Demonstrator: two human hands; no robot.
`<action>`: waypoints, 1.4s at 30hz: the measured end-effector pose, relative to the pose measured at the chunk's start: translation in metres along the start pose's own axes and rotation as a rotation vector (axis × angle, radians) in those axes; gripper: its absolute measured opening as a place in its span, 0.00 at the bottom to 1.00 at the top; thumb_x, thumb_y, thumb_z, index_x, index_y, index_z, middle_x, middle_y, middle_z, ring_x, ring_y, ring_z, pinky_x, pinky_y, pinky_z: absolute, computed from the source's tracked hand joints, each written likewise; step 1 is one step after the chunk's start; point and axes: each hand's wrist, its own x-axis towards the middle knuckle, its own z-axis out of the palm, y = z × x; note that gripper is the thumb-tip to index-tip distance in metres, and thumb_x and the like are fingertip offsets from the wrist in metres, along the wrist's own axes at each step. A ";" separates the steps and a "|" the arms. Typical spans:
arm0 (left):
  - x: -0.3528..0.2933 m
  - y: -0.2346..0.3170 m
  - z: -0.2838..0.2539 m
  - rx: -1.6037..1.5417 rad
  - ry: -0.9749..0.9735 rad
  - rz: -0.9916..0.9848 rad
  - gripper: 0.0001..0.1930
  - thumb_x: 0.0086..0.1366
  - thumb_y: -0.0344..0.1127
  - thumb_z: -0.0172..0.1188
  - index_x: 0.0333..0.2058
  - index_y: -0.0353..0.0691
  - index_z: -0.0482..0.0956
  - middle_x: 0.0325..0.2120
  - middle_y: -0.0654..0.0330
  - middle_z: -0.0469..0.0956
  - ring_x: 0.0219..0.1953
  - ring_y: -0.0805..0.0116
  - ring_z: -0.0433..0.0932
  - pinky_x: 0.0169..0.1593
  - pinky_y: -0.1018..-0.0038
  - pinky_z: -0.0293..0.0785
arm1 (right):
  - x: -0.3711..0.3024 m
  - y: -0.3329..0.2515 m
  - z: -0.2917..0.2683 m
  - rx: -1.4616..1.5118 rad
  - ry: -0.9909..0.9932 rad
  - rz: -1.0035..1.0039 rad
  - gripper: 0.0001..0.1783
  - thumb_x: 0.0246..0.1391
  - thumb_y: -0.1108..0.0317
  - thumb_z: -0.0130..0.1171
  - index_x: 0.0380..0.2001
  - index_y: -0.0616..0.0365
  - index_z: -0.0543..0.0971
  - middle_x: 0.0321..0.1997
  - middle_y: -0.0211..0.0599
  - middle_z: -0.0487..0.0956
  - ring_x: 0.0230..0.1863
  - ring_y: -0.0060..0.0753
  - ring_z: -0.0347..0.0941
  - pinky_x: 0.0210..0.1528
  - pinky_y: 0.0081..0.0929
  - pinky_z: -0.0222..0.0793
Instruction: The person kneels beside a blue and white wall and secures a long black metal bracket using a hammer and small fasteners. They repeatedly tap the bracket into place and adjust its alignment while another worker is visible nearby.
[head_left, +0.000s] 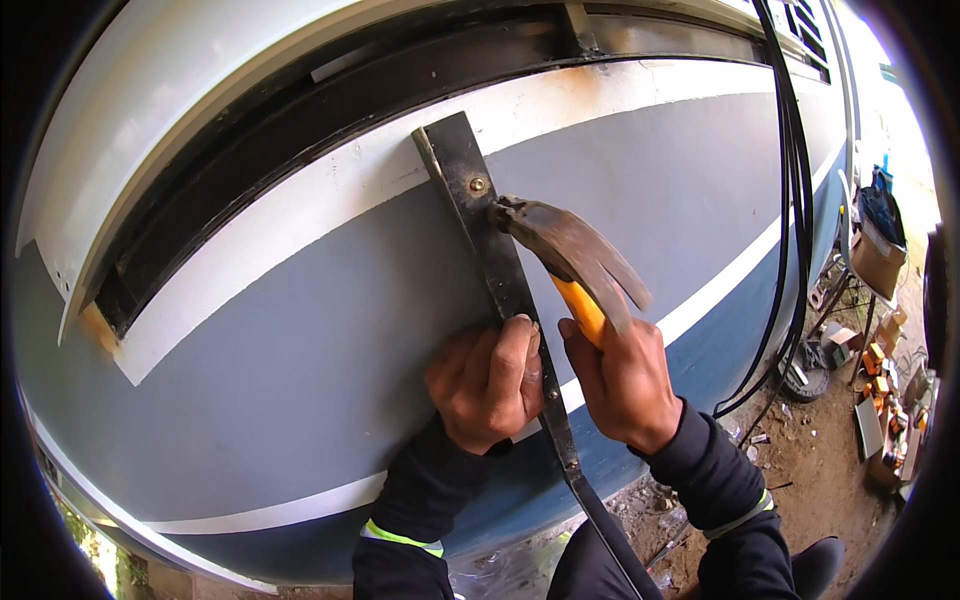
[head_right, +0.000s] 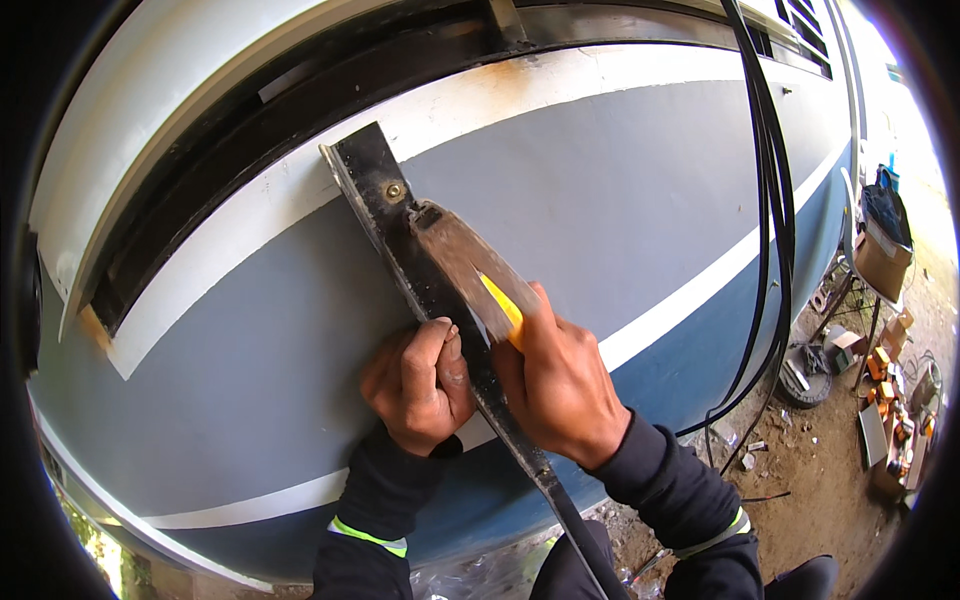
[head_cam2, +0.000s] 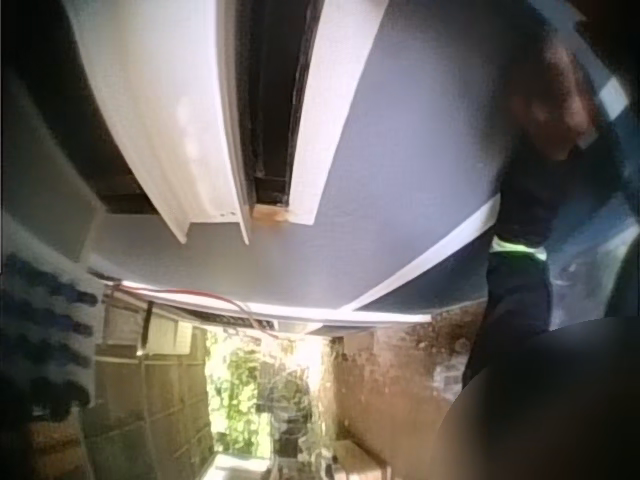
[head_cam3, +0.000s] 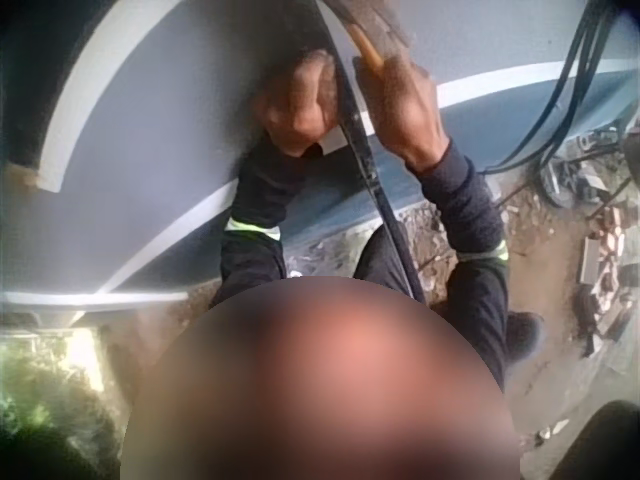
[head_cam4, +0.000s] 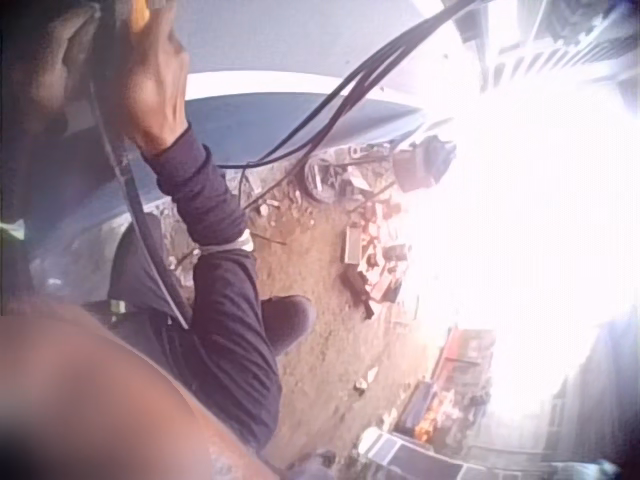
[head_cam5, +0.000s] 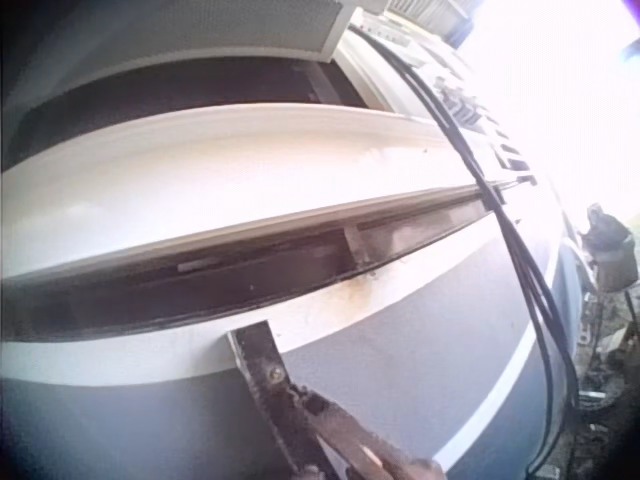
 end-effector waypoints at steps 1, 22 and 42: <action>0.000 0.000 0.001 -0.003 0.011 0.003 0.08 0.69 0.25 0.63 0.45 0.31 0.79 0.29 0.53 0.84 0.26 0.55 0.84 0.32 0.66 0.82 | 0.000 0.000 0.000 -0.031 0.047 -0.106 0.17 0.58 0.79 0.60 0.47 0.66 0.66 0.25 0.59 0.74 0.27 0.71 0.75 0.28 0.53 0.69; -0.001 0.002 0.005 -0.033 0.034 -0.032 0.10 0.69 0.26 0.64 0.47 0.31 0.79 0.29 0.52 0.84 0.24 0.56 0.82 0.28 0.66 0.79 | 0.002 -0.010 -0.006 0.077 0.060 -0.010 0.14 0.58 0.79 0.60 0.39 0.63 0.63 0.25 0.57 0.75 0.25 0.70 0.74 0.27 0.53 0.67; -0.003 0.005 0.007 0.042 0.037 -0.009 0.09 0.73 0.27 0.60 0.47 0.28 0.77 0.31 0.54 0.84 0.21 0.74 0.75 0.24 0.79 0.69 | -0.373 0.117 -0.145 -0.386 -0.580 0.908 0.12 0.48 0.81 0.55 0.38 0.63 0.74 0.26 0.63 0.76 0.32 0.74 0.74 0.34 0.62 0.67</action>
